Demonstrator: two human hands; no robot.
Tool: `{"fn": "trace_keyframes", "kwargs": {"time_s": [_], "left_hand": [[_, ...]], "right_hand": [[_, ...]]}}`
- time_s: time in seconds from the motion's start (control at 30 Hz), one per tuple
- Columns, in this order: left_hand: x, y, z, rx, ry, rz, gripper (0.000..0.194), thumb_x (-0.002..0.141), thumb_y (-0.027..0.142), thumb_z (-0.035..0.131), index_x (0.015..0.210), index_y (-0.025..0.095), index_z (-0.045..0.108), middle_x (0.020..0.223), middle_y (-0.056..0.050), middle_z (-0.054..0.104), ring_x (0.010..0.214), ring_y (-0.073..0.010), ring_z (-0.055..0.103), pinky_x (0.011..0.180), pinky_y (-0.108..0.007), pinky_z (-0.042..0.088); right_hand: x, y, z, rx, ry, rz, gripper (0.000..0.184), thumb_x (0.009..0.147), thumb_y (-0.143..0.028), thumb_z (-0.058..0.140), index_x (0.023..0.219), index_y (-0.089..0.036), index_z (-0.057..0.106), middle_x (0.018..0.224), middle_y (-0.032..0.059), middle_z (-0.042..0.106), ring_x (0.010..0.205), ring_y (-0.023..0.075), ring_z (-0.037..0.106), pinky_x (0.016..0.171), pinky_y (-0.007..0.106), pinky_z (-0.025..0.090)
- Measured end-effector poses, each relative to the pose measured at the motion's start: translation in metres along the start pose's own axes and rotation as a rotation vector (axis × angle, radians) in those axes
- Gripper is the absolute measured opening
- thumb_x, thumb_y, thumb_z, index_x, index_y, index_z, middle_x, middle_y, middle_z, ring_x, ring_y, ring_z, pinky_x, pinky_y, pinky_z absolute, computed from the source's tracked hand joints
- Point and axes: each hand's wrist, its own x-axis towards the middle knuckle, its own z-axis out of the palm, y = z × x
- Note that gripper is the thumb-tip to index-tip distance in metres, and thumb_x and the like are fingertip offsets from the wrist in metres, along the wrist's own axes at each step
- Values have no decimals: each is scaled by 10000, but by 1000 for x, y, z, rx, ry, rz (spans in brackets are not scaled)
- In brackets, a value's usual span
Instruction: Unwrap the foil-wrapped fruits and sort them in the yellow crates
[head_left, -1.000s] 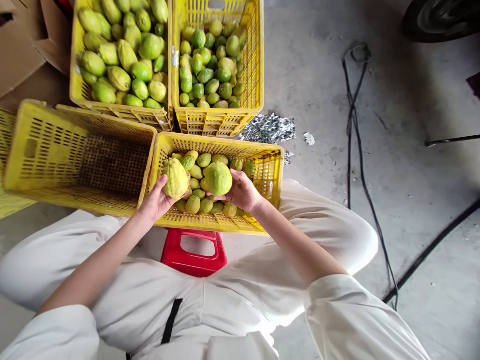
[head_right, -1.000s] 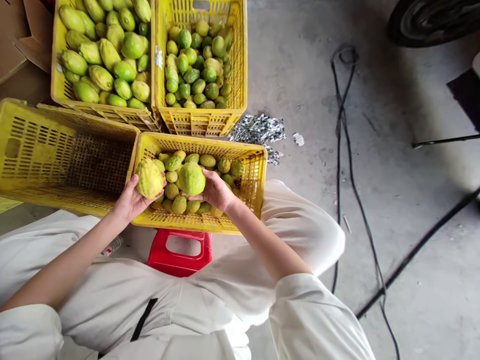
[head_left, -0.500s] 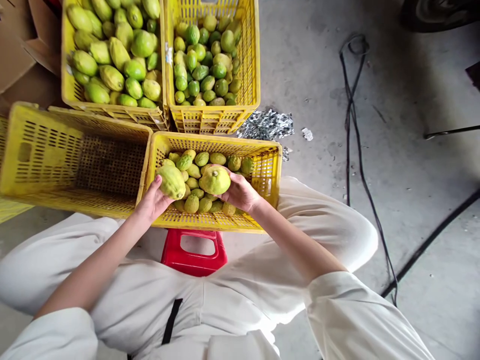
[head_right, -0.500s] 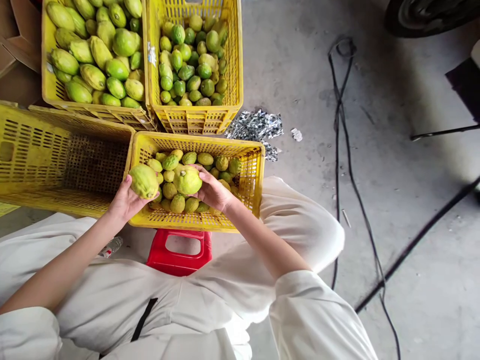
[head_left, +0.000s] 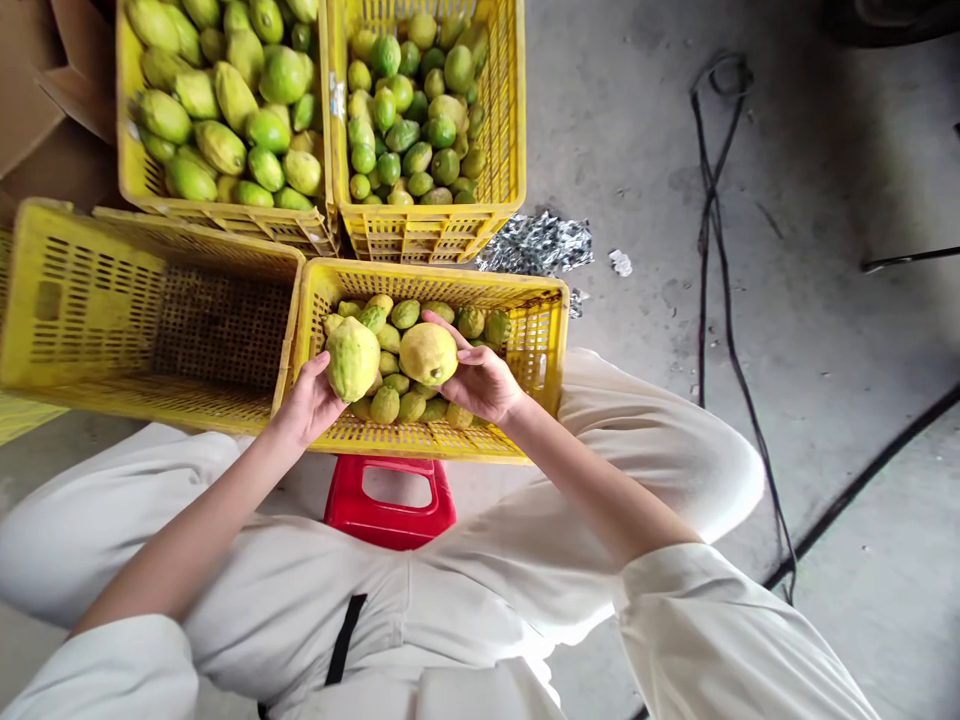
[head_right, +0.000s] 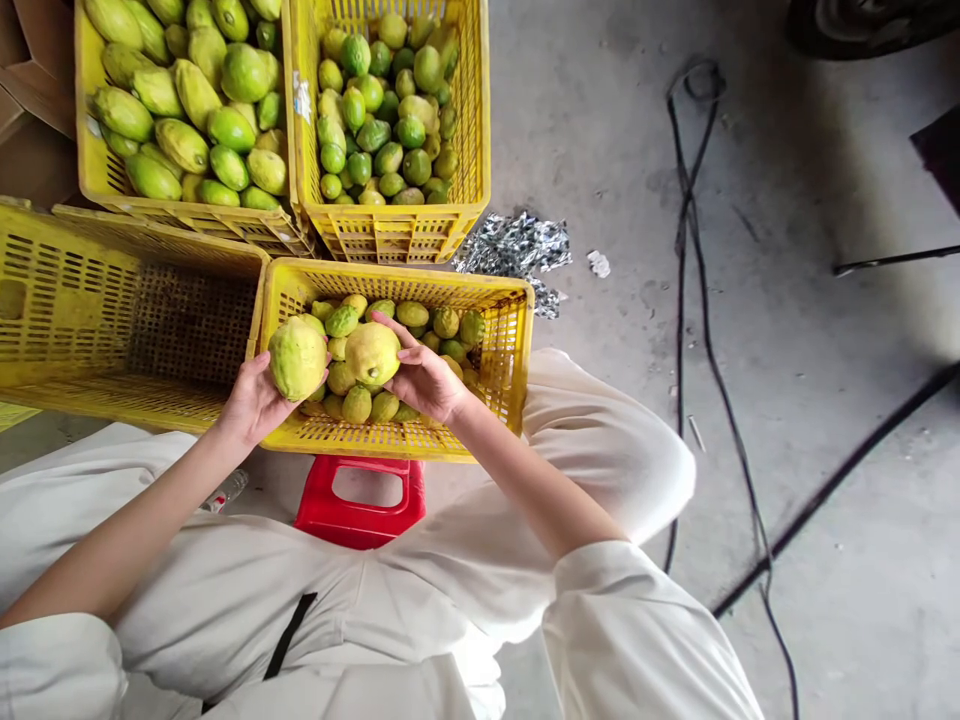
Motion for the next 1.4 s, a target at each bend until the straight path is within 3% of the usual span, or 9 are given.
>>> {"fn": "trace_keyframes", "kwargs": {"time_s": [0.23,0.33,0.53,0.77,1.03,1.27,1.4], "left_hand": [[-1,-2,-1,19,-14,-36,542,842,401,694,1346,221,608,1280,-88,728,1383,-333,570,1071,-435,571],[-2,-3,-2,15,-18,-35,566,835,402,724,1352,209,601,1293,-99,721,1401,-337,553,1094,-446,553],[-2,-2,-5,15,-25,-28,638,791,412,804,1364,233,588,1344,-97,702,1452,-329,497,1153,-486,494],[2,-4,-7,64,-52,-1,774,666,475,899,1317,163,620,1332,-138,710,1485,-344,451,1174,-405,476],[3,-4,-7,56,-121,-57,606,800,389,777,1329,156,598,1301,-145,719,1369,-357,580,1085,-457,553],[9,-11,-13,80,17,-64,345,762,265,798,1067,160,678,1131,-124,765,1246,-306,663,1009,-427,595],[8,-11,-11,91,8,-80,285,763,276,796,1003,170,684,1047,-101,773,1136,-278,704,936,-389,620]], "right_hand": [[0,-3,-2,-27,10,12,670,677,-288,606,1341,-298,518,1305,35,677,1150,267,665,922,455,625],[1,-1,-2,-12,2,13,588,716,-355,629,1294,-285,549,1262,51,691,1181,288,664,920,457,630],[4,5,-8,-47,39,5,627,751,-466,801,1315,-349,553,1335,12,671,1163,260,703,998,423,605],[10,8,-14,-73,59,36,504,814,-591,720,1187,-261,645,1196,60,757,1265,283,649,1063,446,574],[8,4,-9,-36,71,81,407,816,-515,706,1107,-233,672,1153,70,775,1208,298,684,963,430,625],[7,4,-11,-103,53,19,499,733,-494,829,1136,-262,651,1168,53,764,1133,286,710,916,449,635],[9,6,-13,-110,76,55,470,712,-517,779,1086,-256,667,1102,60,769,1136,311,692,923,461,617]]}}
